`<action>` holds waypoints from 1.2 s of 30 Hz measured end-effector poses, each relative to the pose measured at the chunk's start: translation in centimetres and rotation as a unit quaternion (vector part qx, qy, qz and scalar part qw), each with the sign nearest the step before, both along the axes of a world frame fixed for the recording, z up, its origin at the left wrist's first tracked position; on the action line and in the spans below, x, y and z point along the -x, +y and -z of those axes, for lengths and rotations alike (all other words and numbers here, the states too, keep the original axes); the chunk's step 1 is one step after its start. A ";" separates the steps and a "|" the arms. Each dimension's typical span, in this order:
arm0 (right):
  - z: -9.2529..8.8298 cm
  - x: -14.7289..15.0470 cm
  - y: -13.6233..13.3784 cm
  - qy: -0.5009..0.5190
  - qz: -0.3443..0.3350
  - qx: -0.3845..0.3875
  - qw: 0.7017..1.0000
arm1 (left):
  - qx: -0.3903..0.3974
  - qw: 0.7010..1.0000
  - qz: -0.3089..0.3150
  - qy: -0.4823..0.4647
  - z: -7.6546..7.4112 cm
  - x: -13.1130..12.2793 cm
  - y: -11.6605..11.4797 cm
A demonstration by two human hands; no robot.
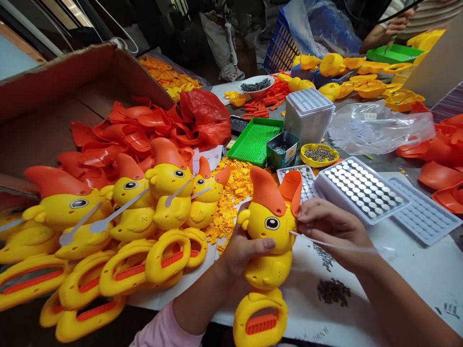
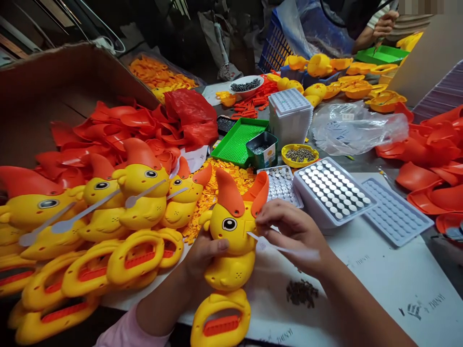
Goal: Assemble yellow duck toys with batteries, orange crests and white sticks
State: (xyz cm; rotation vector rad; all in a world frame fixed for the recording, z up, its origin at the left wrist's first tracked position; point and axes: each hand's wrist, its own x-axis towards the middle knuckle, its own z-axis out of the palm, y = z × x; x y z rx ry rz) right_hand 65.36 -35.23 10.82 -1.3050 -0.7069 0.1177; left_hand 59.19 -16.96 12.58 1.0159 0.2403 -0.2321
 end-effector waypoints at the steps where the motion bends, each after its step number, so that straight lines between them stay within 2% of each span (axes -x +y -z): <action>1: -0.1 -0.1 0.0 0.024 -0.002 -0.006 1.000 | 0.002 1.000 0.003 0.000 0.0 0.0 0.0; 8: 0.6 0.1 0.6 0.131 0.009 0.012 0.991 | 0.029 0.999 -0.001 0.046 0.5 0.2 -0.5; 11: 1.1 0.2 1.0 0.216 0.047 0.000 0.975 | 0.034 0.998 0.014 0.043 0.8 0.3 -0.7; 14: 1.0 0.3 1.3 0.292 0.070 -0.034 0.953 | 0.036 0.999 0.002 0.026 0.8 0.4 -0.8; 19: 0.2 1.2 1.7 0.387 -0.012 -0.036 0.921 | 0.089 0.995 0.045 0.029 1.1 0.7 -1.5; 23: -0.3 2.0 1.7 0.389 0.016 -0.023 0.921 | 0.114 0.992 0.045 0.009 2.2 0.8 -2.1; 25: -0.4 2.0 1.6 0.377 0.033 -0.013 0.925 | 0.100 0.994 0.054 0.009 2.6 0.6 -2.2; 27: -0.4 1.7 1.2 0.358 0.038 -0.010 0.933 | 0.068 0.993 0.092 -0.001 2.5 0.5 -2.1; 30: -0.5 0.9 0.6 0.319 0.063 -0.023 0.945 | -0.016 0.976 0.216 -0.007 1.0 0.7 -1.6; 32: -0.4 0.5 0.4 0.293 0.088 -0.031 0.952 | -0.074 0.962 0.261 0.003 -0.2 0.9 -1.4; 34: 0.0 0.2 0.3 0.269 0.081 -0.032 0.959 | -0.111 0.963 0.245 -0.001 -1.1 1.2 -1.3; 36: 0.5 0.0 0.4 0.252 0.058 -0.034 0.965 | -0.131 0.976 0.174 -0.001 -1.5 1.2 -0.9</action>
